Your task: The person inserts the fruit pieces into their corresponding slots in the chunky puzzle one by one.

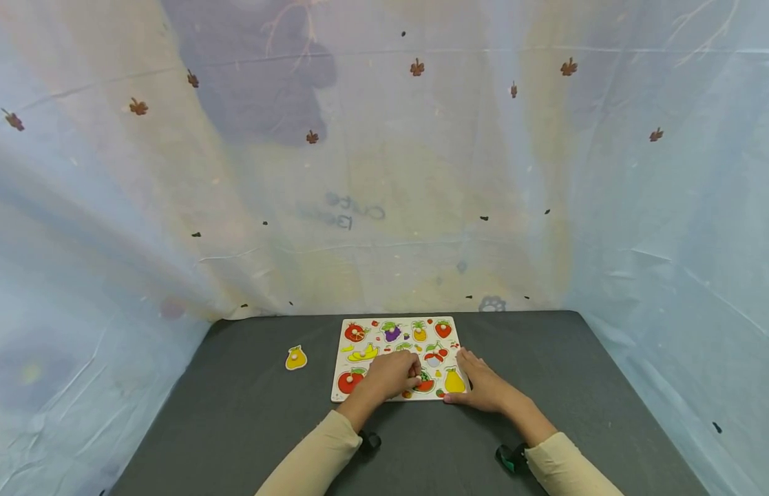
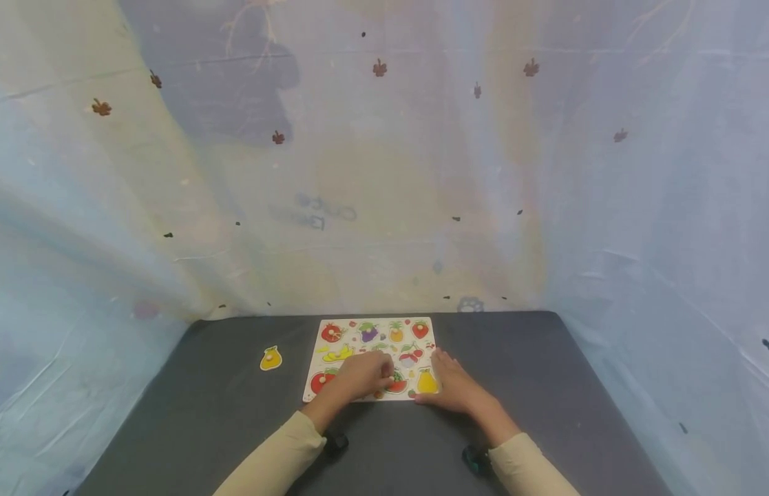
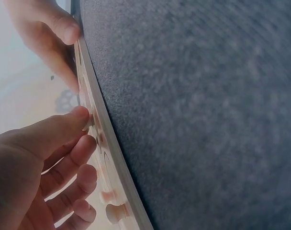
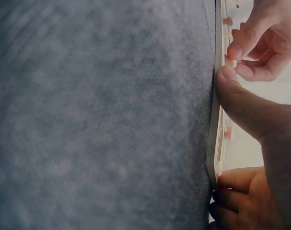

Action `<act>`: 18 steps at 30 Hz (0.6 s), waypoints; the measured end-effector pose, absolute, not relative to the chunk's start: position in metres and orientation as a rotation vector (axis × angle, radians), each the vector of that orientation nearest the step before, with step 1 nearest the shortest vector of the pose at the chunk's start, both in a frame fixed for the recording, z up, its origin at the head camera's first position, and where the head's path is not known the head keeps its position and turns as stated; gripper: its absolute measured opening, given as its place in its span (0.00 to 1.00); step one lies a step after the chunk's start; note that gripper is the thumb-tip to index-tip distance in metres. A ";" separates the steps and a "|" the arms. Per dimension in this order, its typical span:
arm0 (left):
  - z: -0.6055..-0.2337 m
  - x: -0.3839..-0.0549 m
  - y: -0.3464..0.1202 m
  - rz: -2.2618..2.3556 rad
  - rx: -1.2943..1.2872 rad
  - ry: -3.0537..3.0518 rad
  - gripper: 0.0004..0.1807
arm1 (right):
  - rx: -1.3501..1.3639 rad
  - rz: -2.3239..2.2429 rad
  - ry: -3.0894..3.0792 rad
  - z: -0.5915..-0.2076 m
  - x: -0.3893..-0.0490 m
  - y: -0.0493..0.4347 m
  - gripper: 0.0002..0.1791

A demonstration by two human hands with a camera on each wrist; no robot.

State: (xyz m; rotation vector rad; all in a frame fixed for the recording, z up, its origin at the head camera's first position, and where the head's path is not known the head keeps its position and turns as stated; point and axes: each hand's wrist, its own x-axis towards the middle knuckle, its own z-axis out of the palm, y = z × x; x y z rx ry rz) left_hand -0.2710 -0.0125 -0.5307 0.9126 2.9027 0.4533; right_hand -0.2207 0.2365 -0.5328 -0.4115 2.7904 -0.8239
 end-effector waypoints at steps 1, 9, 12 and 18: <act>-0.531 -0.271 -0.013 0.456 0.911 2.902 0.12 | -0.411 -0.823 2.789 -0.533 -0.221 0.236 0.64; -0.536 -0.271 -0.018 0.502 0.877 2.894 0.11 | -0.410 -0.814 2.788 -0.535 -0.221 0.236 0.64; -0.539 -0.271 -0.024 0.526 0.877 2.892 0.10 | -0.408 -0.818 2.785 -0.535 -0.220 0.236 0.64; -0.539 -0.271 -0.041 0.571 0.911 2.908 0.09 | -0.401 -0.816 2.789 -0.534 -0.220 0.237 0.64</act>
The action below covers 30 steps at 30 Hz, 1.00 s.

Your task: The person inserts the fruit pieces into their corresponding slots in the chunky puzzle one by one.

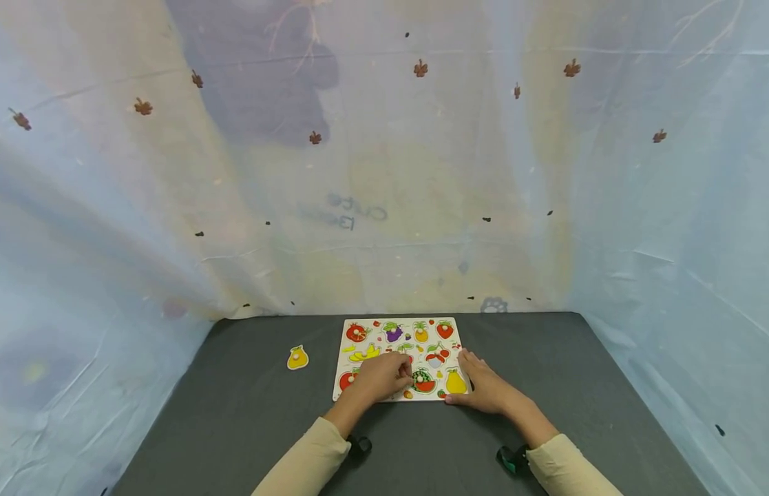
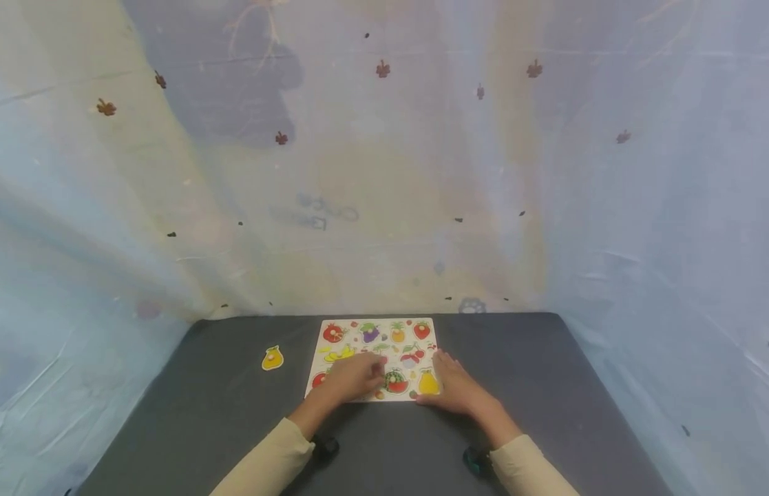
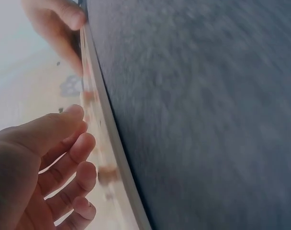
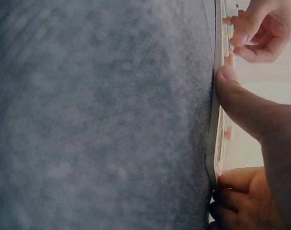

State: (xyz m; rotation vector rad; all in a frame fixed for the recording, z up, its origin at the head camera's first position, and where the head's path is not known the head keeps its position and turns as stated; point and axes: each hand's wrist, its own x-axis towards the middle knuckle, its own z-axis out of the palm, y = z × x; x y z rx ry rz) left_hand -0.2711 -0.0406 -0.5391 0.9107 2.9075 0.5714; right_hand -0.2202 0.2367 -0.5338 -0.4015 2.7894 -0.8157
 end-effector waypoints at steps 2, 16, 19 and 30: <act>-0.538 -0.271 -0.047 0.586 0.904 2.914 0.08 | -0.400 -0.810 2.788 -0.534 -0.220 0.237 0.64; -0.523 -0.276 -0.103 0.698 0.739 3.000 0.07 | -0.404 -0.797 2.783 -0.533 -0.220 0.237 0.64; -0.521 -0.279 -0.115 0.718 0.689 3.009 0.07 | -0.406 -0.805 2.781 -0.532 -0.219 0.237 0.64; -0.517 -0.283 -0.161 0.764 0.535 3.046 0.07 | -0.425 -0.816 2.785 -0.534 -0.219 0.238 0.65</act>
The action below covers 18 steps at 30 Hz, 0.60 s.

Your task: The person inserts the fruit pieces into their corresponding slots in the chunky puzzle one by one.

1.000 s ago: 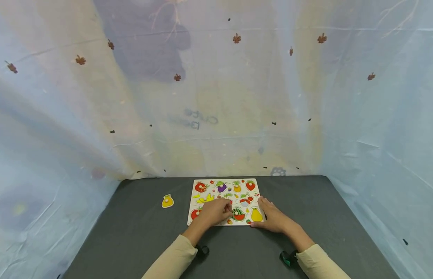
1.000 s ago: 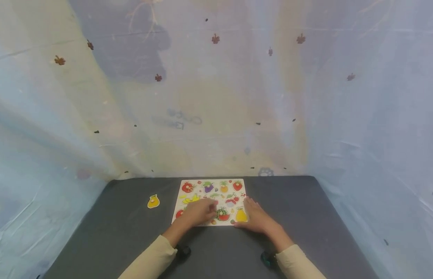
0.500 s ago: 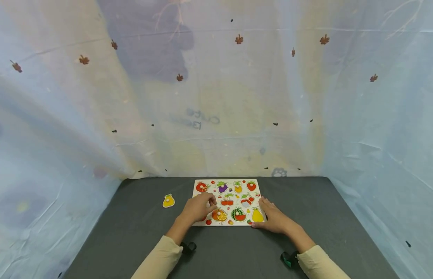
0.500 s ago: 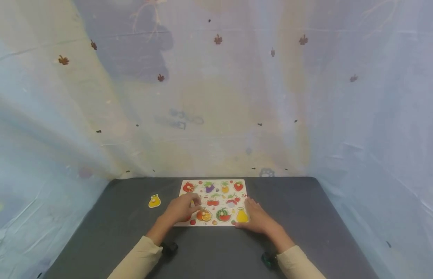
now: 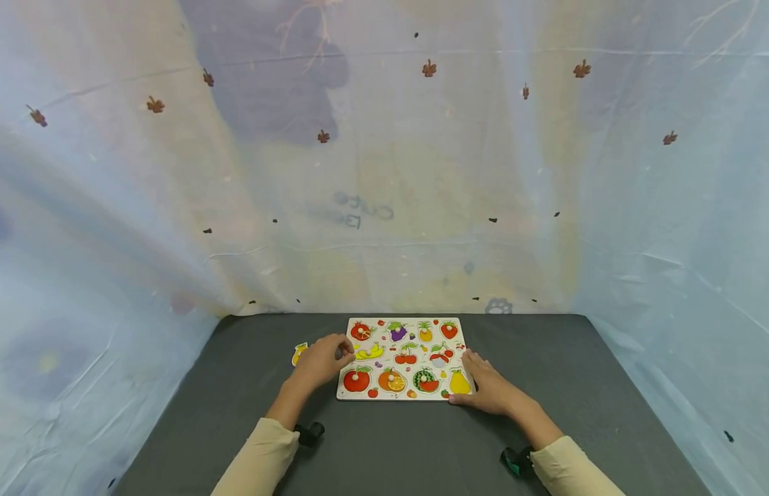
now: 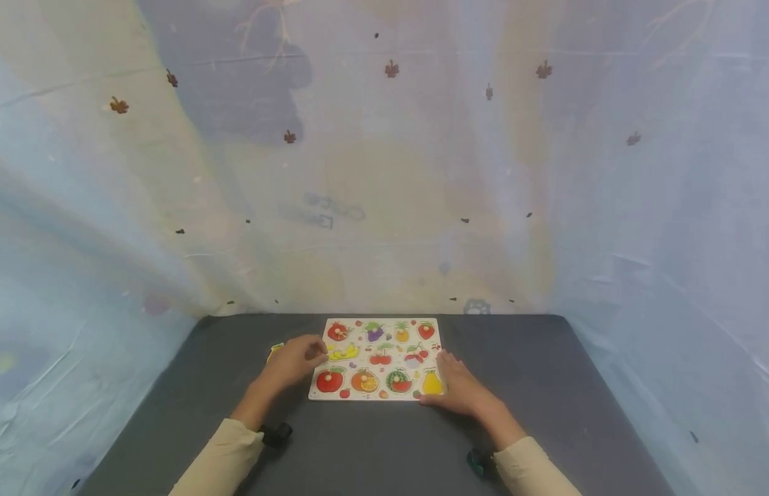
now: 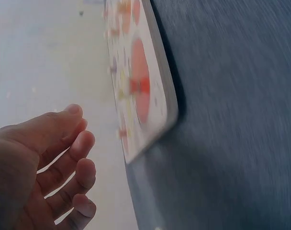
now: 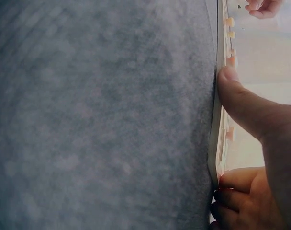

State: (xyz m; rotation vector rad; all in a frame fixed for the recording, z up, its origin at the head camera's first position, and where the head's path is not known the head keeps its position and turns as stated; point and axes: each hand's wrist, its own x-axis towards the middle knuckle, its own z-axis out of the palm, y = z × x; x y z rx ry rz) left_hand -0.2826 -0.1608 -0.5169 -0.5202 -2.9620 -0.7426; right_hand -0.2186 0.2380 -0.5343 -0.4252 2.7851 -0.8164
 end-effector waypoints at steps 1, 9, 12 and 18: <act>-0.517 -0.283 -0.165 -0.748 -0.500 -2.965 0.07 | -0.428 -0.817 2.787 -0.535 -0.219 0.238 0.65; -0.519 -0.286 -0.191 -0.706 -0.366 -2.979 0.06 | -0.416 -0.820 2.787 -0.533 -0.218 0.238 0.64; -0.520 -0.288 -0.199 -0.723 -0.351 -2.981 0.06 | -0.404 -0.820 2.779 -0.532 -0.218 0.237 0.65; -0.522 -0.292 -0.216 -0.720 -0.306 -3.000 0.06 | -0.399 -0.805 2.779 -0.535 -0.220 0.238 0.65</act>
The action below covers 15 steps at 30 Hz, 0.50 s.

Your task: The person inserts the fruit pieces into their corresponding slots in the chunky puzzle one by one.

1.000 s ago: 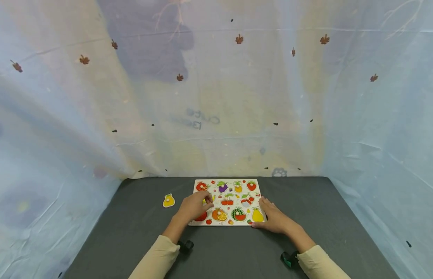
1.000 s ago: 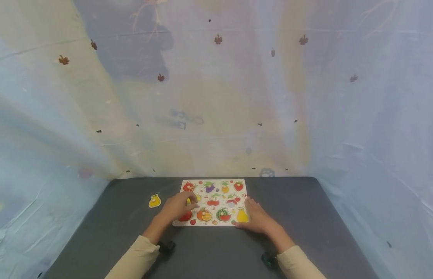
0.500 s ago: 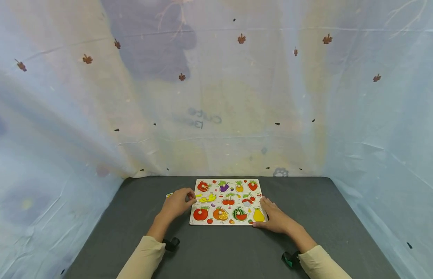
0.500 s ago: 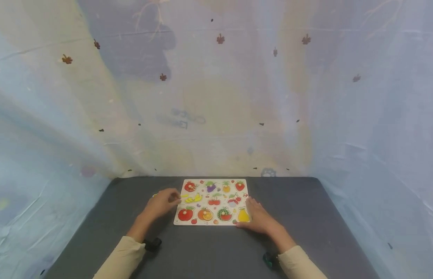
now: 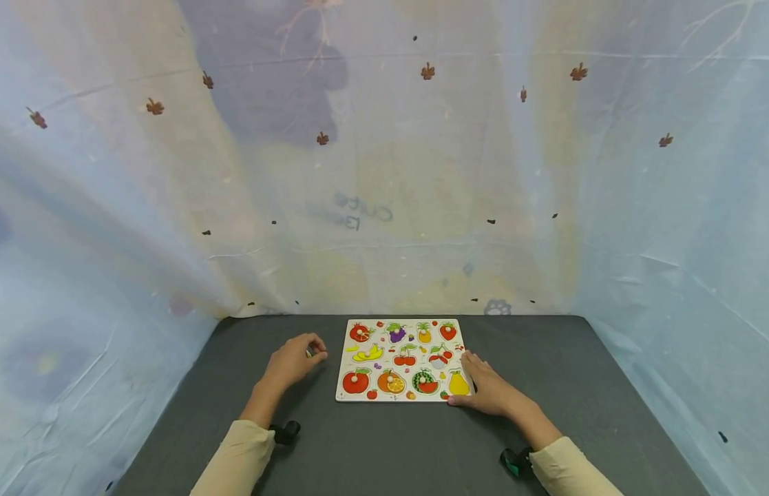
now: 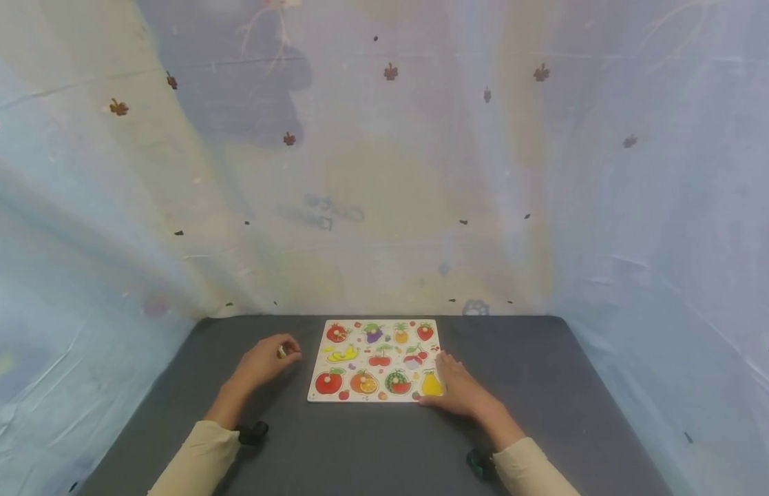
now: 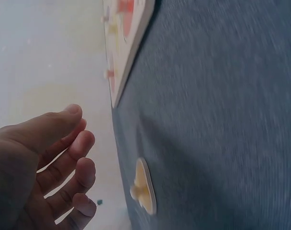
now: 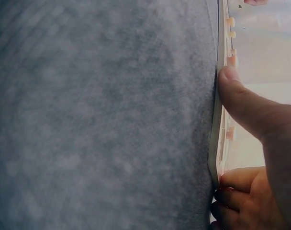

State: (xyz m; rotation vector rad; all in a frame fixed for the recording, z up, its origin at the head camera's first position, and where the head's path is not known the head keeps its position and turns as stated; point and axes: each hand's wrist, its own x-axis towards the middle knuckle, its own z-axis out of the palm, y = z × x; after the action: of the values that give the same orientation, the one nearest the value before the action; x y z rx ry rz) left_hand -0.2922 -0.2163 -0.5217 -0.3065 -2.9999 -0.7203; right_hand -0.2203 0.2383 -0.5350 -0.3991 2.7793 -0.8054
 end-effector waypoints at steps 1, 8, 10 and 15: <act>-0.522 -0.293 -0.219 -0.714 -0.298 -3.005 0.06 | -0.397 -0.804 2.779 -0.536 -0.221 0.239 0.65; -0.522 -0.298 -0.237 -0.704 -0.271 -3.031 0.07 | -0.424 -0.808 2.784 -0.534 -0.220 0.238 0.64; -0.521 -0.299 -0.240 -0.702 -0.271 -3.032 0.07 | -0.421 -0.806 2.784 -0.534 -0.220 0.238 0.64; -0.521 -0.298 -0.246 -0.706 -0.263 -3.044 0.07 | -0.413 -0.816 2.775 -0.535 -0.220 0.238 0.65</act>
State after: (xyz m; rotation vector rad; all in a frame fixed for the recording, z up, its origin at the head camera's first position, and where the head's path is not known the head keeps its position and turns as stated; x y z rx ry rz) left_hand -0.2984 -0.2464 -0.5210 -0.2633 -3.0444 -0.7064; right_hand -0.2202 0.2380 -0.5346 -0.4130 2.7749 -0.8163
